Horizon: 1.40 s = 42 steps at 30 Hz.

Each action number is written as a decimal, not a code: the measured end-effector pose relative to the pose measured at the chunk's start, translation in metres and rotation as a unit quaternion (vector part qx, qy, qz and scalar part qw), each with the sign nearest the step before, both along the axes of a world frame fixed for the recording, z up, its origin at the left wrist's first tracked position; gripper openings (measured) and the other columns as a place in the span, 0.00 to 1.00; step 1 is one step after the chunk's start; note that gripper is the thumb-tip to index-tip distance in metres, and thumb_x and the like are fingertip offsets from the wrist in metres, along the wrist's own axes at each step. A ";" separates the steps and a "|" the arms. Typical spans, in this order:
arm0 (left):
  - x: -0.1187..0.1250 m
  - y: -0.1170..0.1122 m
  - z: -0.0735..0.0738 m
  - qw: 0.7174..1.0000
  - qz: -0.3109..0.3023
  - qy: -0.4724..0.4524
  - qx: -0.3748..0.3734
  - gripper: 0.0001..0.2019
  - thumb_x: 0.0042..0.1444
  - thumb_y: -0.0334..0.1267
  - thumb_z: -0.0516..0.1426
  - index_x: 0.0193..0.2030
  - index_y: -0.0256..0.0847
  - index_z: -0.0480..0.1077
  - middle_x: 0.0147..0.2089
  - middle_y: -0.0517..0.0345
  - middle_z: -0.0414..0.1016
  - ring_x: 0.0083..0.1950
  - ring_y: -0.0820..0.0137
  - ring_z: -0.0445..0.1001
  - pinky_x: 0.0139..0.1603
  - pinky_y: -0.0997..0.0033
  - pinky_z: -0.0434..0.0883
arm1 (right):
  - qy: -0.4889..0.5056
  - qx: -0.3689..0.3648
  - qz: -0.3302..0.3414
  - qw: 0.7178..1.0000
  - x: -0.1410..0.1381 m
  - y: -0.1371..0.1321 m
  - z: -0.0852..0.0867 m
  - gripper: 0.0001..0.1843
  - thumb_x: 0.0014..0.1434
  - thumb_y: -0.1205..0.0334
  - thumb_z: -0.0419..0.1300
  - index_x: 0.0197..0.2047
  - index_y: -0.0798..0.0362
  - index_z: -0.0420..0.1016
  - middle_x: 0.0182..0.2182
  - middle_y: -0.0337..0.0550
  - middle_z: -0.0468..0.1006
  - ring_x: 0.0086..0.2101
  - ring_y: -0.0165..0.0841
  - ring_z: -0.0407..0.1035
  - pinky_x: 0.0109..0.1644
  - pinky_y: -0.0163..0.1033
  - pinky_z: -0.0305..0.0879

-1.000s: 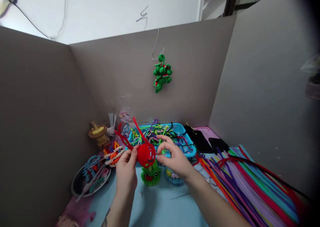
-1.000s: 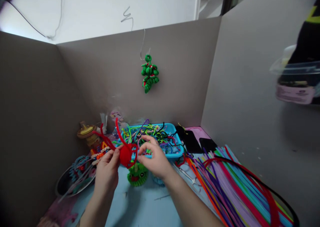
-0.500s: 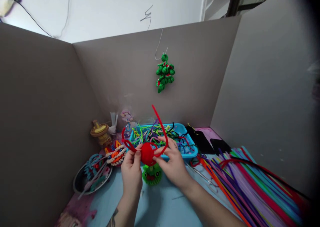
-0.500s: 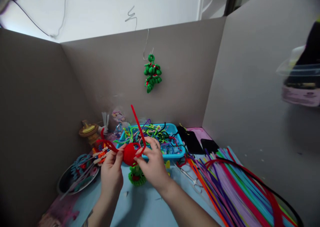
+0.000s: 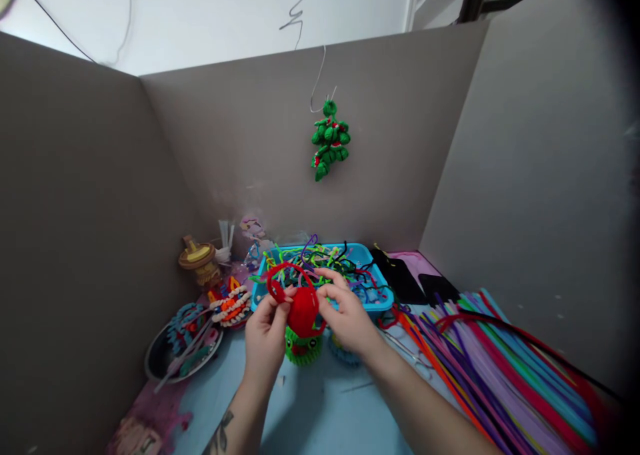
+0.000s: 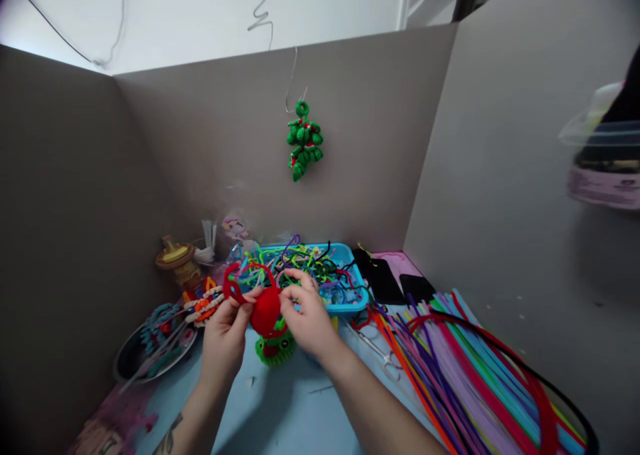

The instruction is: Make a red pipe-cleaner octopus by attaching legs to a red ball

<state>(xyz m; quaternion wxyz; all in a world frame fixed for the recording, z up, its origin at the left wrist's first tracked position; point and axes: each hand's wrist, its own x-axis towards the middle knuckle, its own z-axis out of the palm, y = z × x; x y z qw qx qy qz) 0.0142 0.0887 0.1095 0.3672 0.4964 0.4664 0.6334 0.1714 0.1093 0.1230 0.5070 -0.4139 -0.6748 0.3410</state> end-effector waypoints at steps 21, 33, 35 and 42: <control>-0.003 -0.003 -0.003 0.989 0.064 0.106 0.078 0.09 0.51 0.41 0.60 0.36 0.41 0.78 0.42 0.50 0.80 0.44 0.60 0.76 0.50 0.64 0.70 | 0.069 -0.082 -0.014 0.994 -0.010 -0.002 -0.008 0.08 0.52 0.63 0.57 0.22 0.52 0.67 0.57 0.49 0.62 0.57 0.42 0.59 0.60 0.47 0.52; 0.001 -0.001 0.006 0.998 0.054 0.030 0.028 0.12 0.52 0.45 0.59 0.37 0.38 0.76 0.40 0.51 0.80 0.42 0.63 0.76 0.44 0.68 0.71 | 0.069 -0.074 -0.020 0.995 -0.012 -0.001 -0.010 0.11 0.53 0.55 0.59 0.26 0.53 0.72 0.51 0.50 0.63 0.54 0.42 0.60 0.60 0.47 0.54; 0.000 0.000 0.007 0.999 0.050 -0.003 0.012 0.14 0.52 0.46 0.60 0.38 0.37 0.76 0.39 0.52 0.80 0.40 0.65 0.76 0.41 0.70 0.71 | 0.064 -0.065 -0.007 0.996 -0.010 -0.001 -0.007 0.10 0.54 0.54 0.60 0.30 0.52 0.76 0.55 0.50 0.62 0.56 0.43 0.59 0.61 0.49 0.52; 0.000 0.001 0.001 0.999 0.051 -0.014 0.002 0.15 0.51 0.46 0.60 0.39 0.36 0.75 0.39 0.52 0.80 0.41 0.66 0.76 0.41 0.71 0.71 | 0.035 -0.082 0.003 0.996 -0.011 -0.006 -0.001 0.02 0.49 0.63 0.63 0.27 0.52 0.75 0.59 0.49 0.61 0.60 0.42 0.55 0.62 0.50 0.49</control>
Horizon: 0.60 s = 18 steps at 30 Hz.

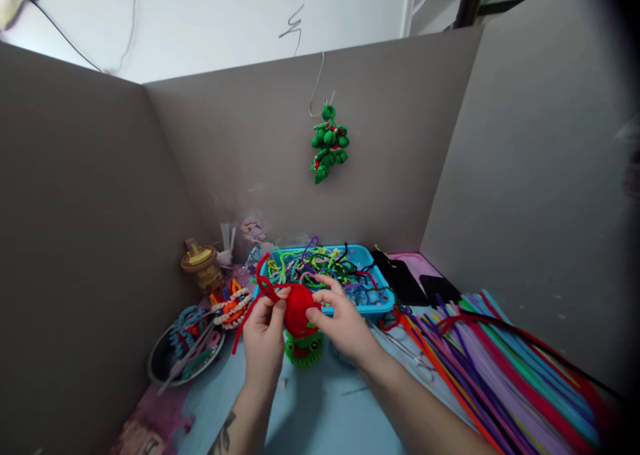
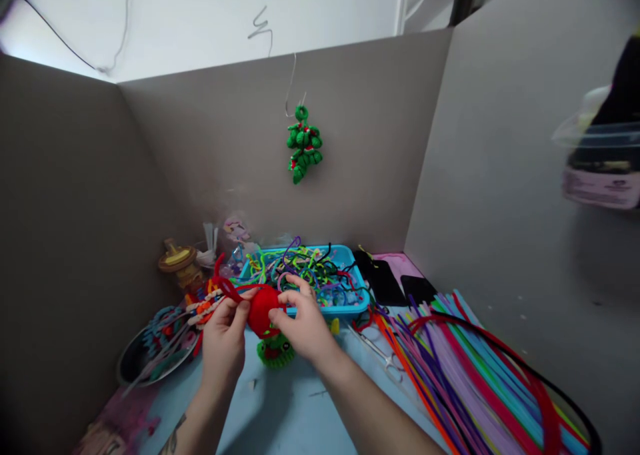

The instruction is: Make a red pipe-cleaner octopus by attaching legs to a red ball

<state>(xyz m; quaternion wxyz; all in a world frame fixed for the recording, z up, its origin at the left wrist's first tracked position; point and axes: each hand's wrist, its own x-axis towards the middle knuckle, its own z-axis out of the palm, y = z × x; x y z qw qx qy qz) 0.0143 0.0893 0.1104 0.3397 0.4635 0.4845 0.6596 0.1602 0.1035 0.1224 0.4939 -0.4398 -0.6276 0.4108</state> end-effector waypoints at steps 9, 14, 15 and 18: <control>-0.004 -0.001 -0.001 0.997 -0.014 0.047 0.054 0.11 0.50 0.45 0.61 0.33 0.39 0.76 0.41 0.50 0.80 0.46 0.61 0.76 0.53 0.62 0.69 | 0.057 0.002 0.004 0.998 0.002 0.003 -0.002 0.04 0.51 0.61 0.61 0.28 0.52 0.71 0.55 0.51 0.64 0.57 0.43 0.59 0.60 0.48 0.52; 0.001 0.000 -0.002 0.998 0.035 0.054 0.013 0.15 0.52 0.47 0.59 0.40 0.38 0.75 0.45 0.48 0.79 0.47 0.60 0.75 0.50 0.63 0.70 | 0.056 0.028 -0.023 0.998 -0.005 -0.003 -0.001 0.06 0.50 0.64 0.61 0.24 0.52 0.68 0.45 0.48 0.68 0.53 0.41 0.63 0.56 0.45 0.57; 0.002 0.000 -0.003 0.998 0.044 0.045 -0.003 0.16 0.52 0.47 0.59 0.41 0.38 0.75 0.44 0.48 0.79 0.47 0.60 0.76 0.48 0.63 0.70 | 0.048 0.036 -0.033 0.998 -0.007 -0.004 -0.001 0.05 0.49 0.65 0.61 0.24 0.51 0.68 0.44 0.47 0.68 0.53 0.41 0.62 0.57 0.45 0.57; 0.003 0.001 -0.006 0.998 0.051 0.038 -0.017 0.14 0.52 0.46 0.59 0.39 0.38 0.76 0.41 0.48 0.80 0.46 0.60 0.76 0.49 0.62 0.71 | 0.026 0.061 -0.065 0.996 -0.011 -0.009 0.000 0.06 0.49 0.66 0.60 0.24 0.51 0.67 0.43 0.47 0.67 0.53 0.41 0.62 0.58 0.45 0.55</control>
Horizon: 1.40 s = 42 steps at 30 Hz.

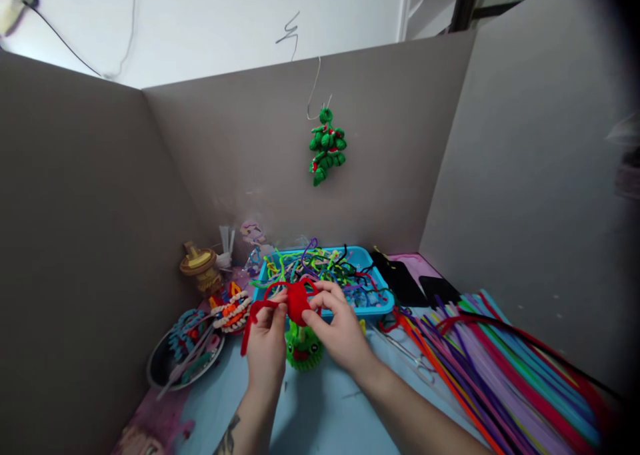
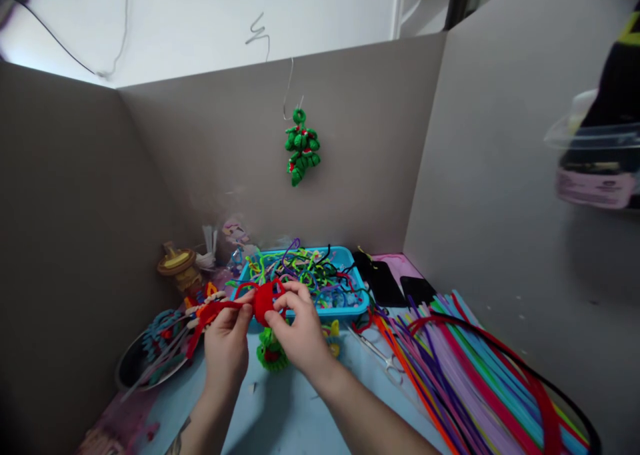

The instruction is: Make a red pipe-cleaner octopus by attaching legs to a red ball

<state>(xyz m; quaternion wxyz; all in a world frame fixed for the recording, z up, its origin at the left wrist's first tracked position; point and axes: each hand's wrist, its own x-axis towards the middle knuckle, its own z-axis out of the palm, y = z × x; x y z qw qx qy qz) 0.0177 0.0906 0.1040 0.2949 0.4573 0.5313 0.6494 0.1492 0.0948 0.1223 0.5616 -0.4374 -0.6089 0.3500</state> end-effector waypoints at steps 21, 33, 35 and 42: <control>-0.019 0.000 0.001 0.959 -0.126 0.157 0.199 0.09 0.49 0.27 0.61 0.35 0.44 0.78 0.41 0.51 0.82 0.43 0.63 0.79 0.45 0.68 0.75 | 0.264 -0.166 0.204 0.928 0.025 0.017 0.005 0.18 0.39 0.53 0.72 0.24 0.54 0.70 0.27 0.37 0.72 0.27 0.28 0.64 0.33 0.34 0.61; -0.015 -0.006 -0.001 0.950 -0.129 0.164 0.232 0.12 0.50 0.26 0.60 0.38 0.46 0.78 0.43 0.54 0.81 0.46 0.63 0.78 0.49 0.67 0.73 | 0.318 -0.184 0.173 0.914 0.016 0.016 0.003 0.20 0.37 0.55 0.73 0.24 0.54 0.66 0.20 0.32 0.69 0.22 0.24 0.60 0.28 0.30 0.57; -0.014 -0.005 -0.001 0.958 -0.111 0.148 0.219 0.09 0.52 0.28 0.60 0.36 0.46 0.78 0.43 0.54 0.81 0.46 0.64 0.78 0.51 0.66 0.72 | 0.345 -0.196 0.164 0.903 0.015 0.016 0.002 0.21 0.35 0.58 0.73 0.27 0.53 0.66 0.20 0.31 0.70 0.22 0.24 0.62 0.29 0.30 0.58; -0.006 0.006 0.001 0.995 -0.088 -0.052 -0.004 0.16 0.52 0.49 0.59 0.39 0.40 0.75 0.44 0.49 0.79 0.48 0.61 0.75 0.50 0.63 0.70 | 0.317 -0.124 0.084 0.936 0.014 0.020 -0.004 0.17 0.39 0.65 0.69 0.32 0.52 0.67 0.20 0.29 0.68 0.21 0.24 0.62 0.29 0.30 0.57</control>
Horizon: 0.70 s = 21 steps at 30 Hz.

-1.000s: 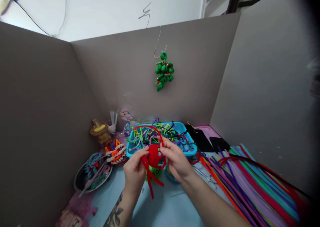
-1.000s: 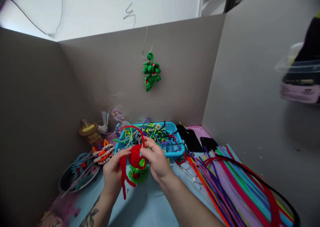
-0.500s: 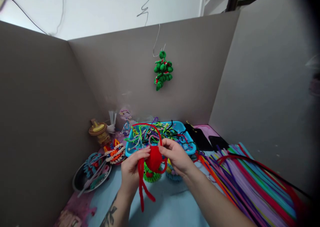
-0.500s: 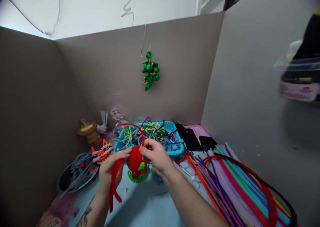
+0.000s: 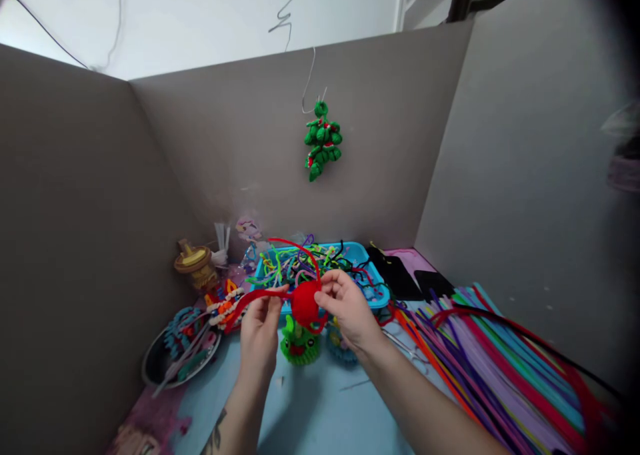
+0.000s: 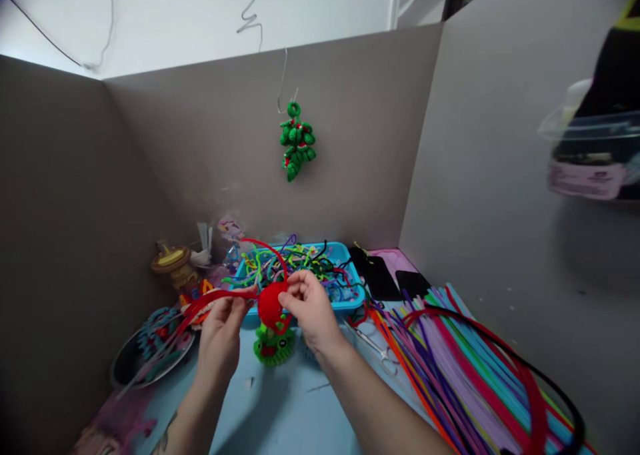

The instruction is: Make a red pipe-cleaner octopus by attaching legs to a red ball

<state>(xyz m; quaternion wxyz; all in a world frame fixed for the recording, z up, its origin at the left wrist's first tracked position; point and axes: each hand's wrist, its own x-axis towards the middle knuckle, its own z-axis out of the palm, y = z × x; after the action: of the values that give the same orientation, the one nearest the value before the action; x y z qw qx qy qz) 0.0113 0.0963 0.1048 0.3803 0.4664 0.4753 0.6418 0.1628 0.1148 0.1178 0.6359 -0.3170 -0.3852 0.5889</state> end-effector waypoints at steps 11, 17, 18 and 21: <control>0.037 -0.009 -0.003 0.907 -0.160 -0.333 -0.203 0.12 0.50 0.33 0.63 0.42 0.37 0.72 0.41 0.51 0.78 0.38 0.70 0.77 0.38 0.72 0.72 | 0.073 -0.054 -0.127 0.988 -0.011 0.011 -0.024 0.20 0.41 0.56 0.67 0.30 0.49 0.59 0.22 0.29 0.65 0.23 0.26 0.61 0.30 0.32 0.58; 0.037 -0.006 0.007 0.858 -0.033 -0.471 -0.199 0.08 0.58 0.24 0.53 0.35 0.34 0.73 0.32 0.53 0.79 0.31 0.74 0.77 0.33 0.76 0.74 | -0.012 -0.019 -0.084 0.996 -0.023 -0.001 -0.025 0.14 0.46 0.58 0.65 0.28 0.51 0.62 0.24 0.32 0.65 0.26 0.28 0.60 0.32 0.33 0.59; 0.037 -0.006 0.008 0.859 -0.024 -0.473 -0.192 0.09 0.58 0.23 0.53 0.34 0.34 0.73 0.31 0.54 0.79 0.30 0.74 0.77 0.33 0.77 0.75 | -0.050 -0.004 -0.086 0.995 -0.022 -0.002 -0.024 0.12 0.48 0.58 0.64 0.29 0.51 0.63 0.25 0.32 0.65 0.27 0.29 0.61 0.33 0.34 0.59; 0.036 -0.006 0.012 0.868 -0.002 -0.464 -0.175 0.09 0.58 0.22 0.53 0.33 0.34 0.73 0.30 0.55 0.79 0.28 0.75 0.77 0.32 0.78 0.75 | -0.208 0.082 -0.160 0.962 -0.017 -0.003 -0.021 0.06 0.52 0.61 0.61 0.31 0.51 0.67 0.31 0.38 0.68 0.34 0.33 0.64 0.40 0.38 0.62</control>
<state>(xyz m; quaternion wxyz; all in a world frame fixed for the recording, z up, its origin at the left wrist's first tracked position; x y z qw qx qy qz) 0.0473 0.0901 0.1166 0.6337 0.0414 0.3479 0.6897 0.1459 0.1113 0.0964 0.6513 -0.4368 -0.5000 0.3675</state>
